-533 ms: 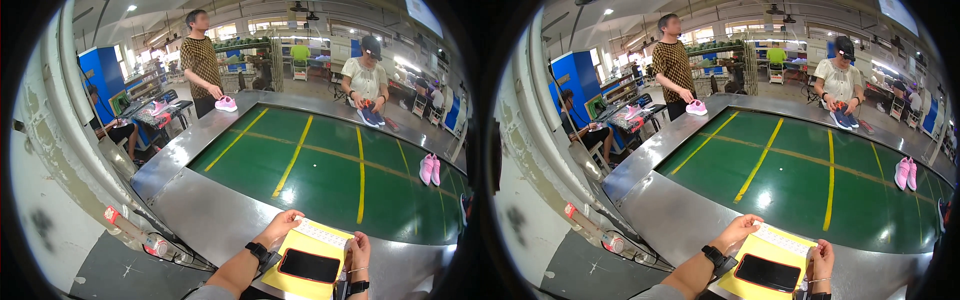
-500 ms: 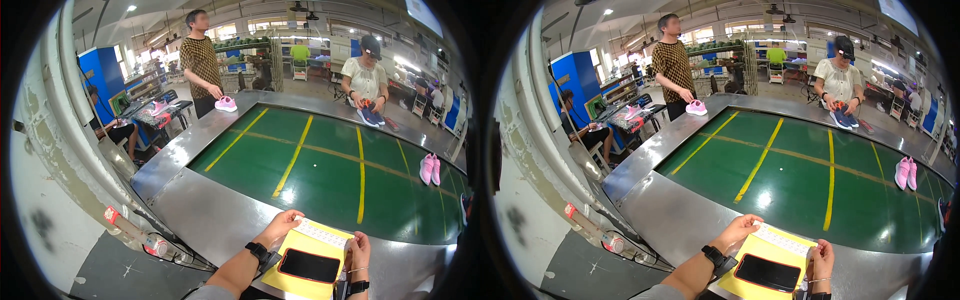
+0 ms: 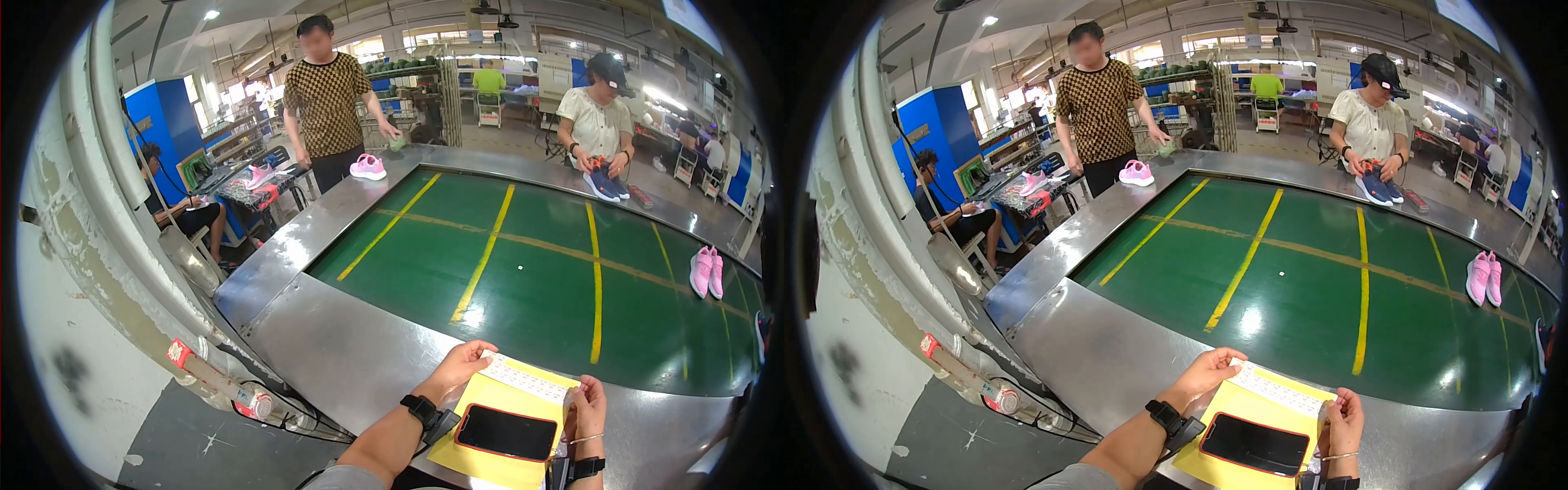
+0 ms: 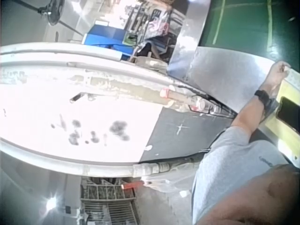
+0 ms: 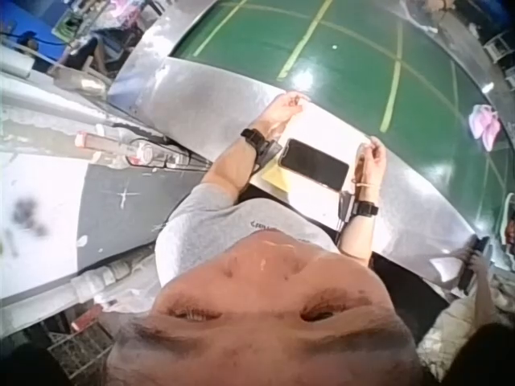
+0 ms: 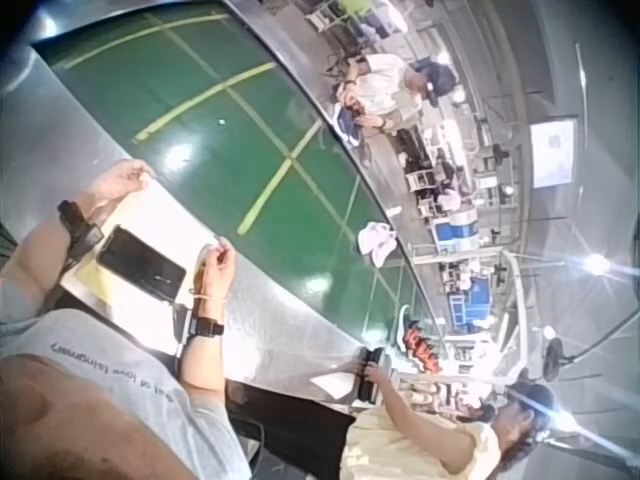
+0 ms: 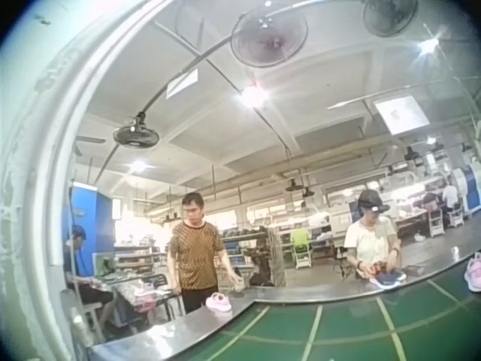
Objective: Inspecting shoes for quality control on a factory conveyor belt.
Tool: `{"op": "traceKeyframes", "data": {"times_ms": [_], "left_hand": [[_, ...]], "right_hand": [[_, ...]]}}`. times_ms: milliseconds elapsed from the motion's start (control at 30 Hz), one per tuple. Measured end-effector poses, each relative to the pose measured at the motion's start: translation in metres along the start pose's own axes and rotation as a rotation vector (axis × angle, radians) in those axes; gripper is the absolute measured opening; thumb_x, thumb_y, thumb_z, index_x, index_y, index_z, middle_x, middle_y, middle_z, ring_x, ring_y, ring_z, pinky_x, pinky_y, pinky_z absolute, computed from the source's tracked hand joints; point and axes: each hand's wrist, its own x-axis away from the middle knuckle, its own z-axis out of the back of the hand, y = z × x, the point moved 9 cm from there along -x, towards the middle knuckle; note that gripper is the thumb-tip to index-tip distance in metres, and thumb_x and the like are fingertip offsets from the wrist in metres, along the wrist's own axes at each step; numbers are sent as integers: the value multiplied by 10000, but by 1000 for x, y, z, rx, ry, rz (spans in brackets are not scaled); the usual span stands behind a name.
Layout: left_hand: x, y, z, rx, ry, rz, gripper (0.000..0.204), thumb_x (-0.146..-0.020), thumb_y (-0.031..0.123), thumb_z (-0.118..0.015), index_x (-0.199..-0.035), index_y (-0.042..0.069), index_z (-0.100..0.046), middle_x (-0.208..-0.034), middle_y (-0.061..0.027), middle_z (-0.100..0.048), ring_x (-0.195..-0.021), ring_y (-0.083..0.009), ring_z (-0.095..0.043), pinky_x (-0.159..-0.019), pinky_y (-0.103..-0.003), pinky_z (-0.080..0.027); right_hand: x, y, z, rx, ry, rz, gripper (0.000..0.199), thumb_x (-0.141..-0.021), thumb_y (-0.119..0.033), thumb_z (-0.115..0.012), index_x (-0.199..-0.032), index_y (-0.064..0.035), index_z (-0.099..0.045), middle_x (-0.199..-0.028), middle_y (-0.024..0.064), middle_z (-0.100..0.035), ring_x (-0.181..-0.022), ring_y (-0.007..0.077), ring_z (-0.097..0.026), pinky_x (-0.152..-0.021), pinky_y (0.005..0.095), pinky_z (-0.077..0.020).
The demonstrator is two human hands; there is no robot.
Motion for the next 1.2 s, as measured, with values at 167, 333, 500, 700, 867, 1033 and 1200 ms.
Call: {"op": "traceKeyframes", "data": {"times_ms": [167,333,500,700,867,1033,1200], "left_hand": [[-2,-4,3,-44,9,18,206,-868,29,-496,-1070,-14,-500,-918,-73,-602,-831,-98,-574,-769,-233,-467],[-2,-4,2,-9,7,20,203,-868,28,-495,-1067,-15,-500,-919,-76,-603,-837,-103,-575,-776,-235,-465],[-3,-4,2,-42,6,11,203,-868,28,-494,-1067,-14,-499,-915,-83,-606,-827,-107,-580,-768,-237,-469],[1,0,0,-1,4,20,202,-869,31,-495,-1068,-8,-503,-916,-80,-606,-824,-102,-579,-753,-235,-470],[2,0,-1,11,-6,18,206,-873,17,-470,-1077,-7,-482,-926,-78,-592,-847,-113,-571,-771,-242,-462],[6,3,-1,-7,38,41,201,-867,36,-504,-1066,7,-513,-876,-54,-588,-797,-92,-561,-736,-228,-463],[8,4,0,-2,49,23,205,-860,33,-510,-1063,10,-518,-851,-41,-569,-776,-83,-537,-709,-220,-447]], "right_hand": [[2,-2,-3,-20,14,-9,247,-785,50,-535,-1022,-1,-490,-825,-14,-455,-723,42,-438,-671,147,-390],[5,-7,-4,13,18,-7,249,-785,53,-533,-1024,0,-488,-831,-10,-453,-730,45,-441,-681,150,-394],[5,-8,-5,7,18,-4,252,-782,59,-528,-1024,2,-486,-836,-6,-452,-735,48,-441,-685,150,-394],[3,-5,-5,13,17,-7,259,-776,70,-519,-1026,9,-484,-837,-3,-449,-726,51,-434,-661,153,-387],[1,-3,0,53,36,-3,251,-772,67,-519,-1015,15,-486,-816,-3,-453,-710,47,-428,-634,144,-375],[2,-5,-1,48,54,-4,238,-770,68,-516,-999,6,-489,-781,-8,-450,-626,34,-419,-515,135,-346],[3,-6,-1,57,61,18,213,-784,54,-508,-989,-3,-490,-758,-10,-460,-592,37,-423,-501,142,-343]]}}
